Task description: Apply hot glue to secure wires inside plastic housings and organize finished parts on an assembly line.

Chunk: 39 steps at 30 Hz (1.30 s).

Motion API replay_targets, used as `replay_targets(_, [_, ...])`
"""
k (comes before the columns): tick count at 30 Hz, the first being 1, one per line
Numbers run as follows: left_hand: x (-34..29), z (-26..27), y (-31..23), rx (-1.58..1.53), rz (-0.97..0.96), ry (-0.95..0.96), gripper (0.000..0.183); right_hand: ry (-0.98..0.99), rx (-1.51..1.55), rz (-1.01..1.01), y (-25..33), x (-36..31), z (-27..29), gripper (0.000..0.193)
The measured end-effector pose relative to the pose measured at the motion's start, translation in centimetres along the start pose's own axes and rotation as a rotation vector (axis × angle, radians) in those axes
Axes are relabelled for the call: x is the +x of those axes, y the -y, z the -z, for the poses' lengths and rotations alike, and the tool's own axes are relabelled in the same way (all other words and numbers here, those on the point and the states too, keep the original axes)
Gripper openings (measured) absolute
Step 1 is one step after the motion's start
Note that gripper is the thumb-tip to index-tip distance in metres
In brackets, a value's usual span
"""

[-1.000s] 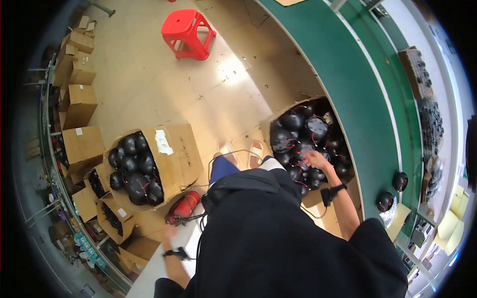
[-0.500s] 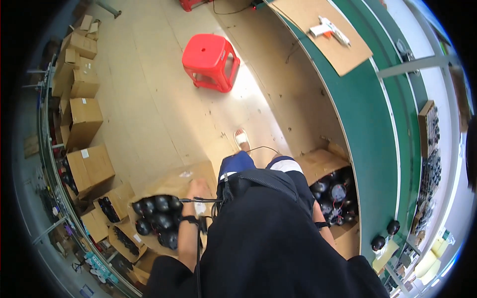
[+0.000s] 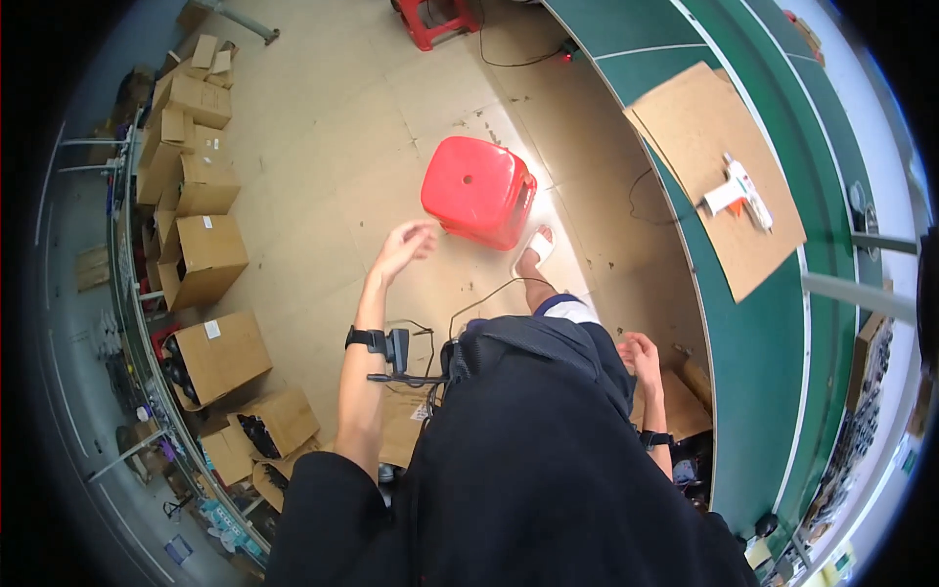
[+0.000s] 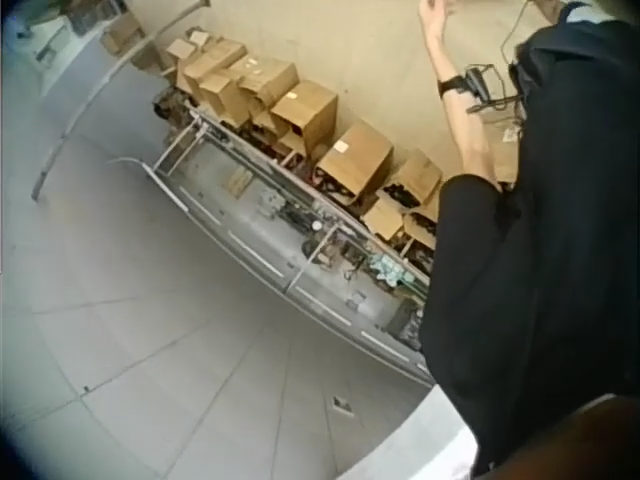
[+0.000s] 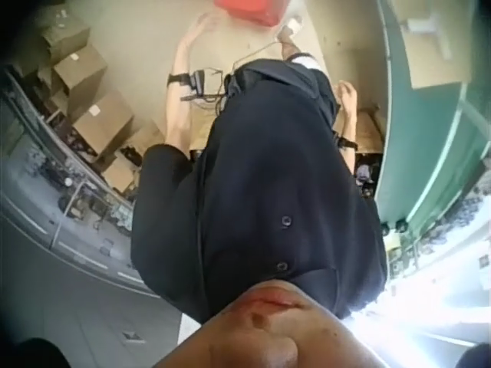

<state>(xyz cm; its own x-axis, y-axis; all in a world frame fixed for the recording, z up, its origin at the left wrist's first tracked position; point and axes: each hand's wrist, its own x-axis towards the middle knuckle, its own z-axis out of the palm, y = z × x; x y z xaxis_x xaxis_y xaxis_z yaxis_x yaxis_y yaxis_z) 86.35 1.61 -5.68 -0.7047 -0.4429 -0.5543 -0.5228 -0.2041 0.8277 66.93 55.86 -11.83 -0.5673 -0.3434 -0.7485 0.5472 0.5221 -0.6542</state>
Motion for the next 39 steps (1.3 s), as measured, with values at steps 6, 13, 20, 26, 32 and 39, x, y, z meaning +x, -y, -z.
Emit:
replay_targets(6, [7.5,8.1,-16.7,-0.162,-0.287,-0.228,0.038,0.056,-0.203,0.050,10.0,6.3,-0.8,0.027])
replay_targets(13, [20.8,8.7,-17.1,0.025,-0.212,-0.086,0.025,-0.214,-0.015,0.112,18.9,6.4,1.6,0.026])
replay_targets(20, [29.1,6.1,-2.0,0.753,0.277,0.316,0.014,-0.337,-0.118,-0.236,11.7,3.4,-3.2,0.031])
replay_targets(26, [39.7,8.9,-8.1,0.571,0.114,0.222,0.018,-0.501,0.048,-0.569,16.1,5.7,-9.5,0.029])
replay_targets(32, [53.3,3.9,-36.2,-0.051,-0.295,0.226,0.025,-0.529,0.322,-0.186,29.6,14.1,-10.8,0.030])
replay_targets(39, [59.4,-9.0,-58.8,-0.647,-0.409,0.932,0.024,-0.105,0.102,0.394,66.4,29.3,-14.7,0.023])
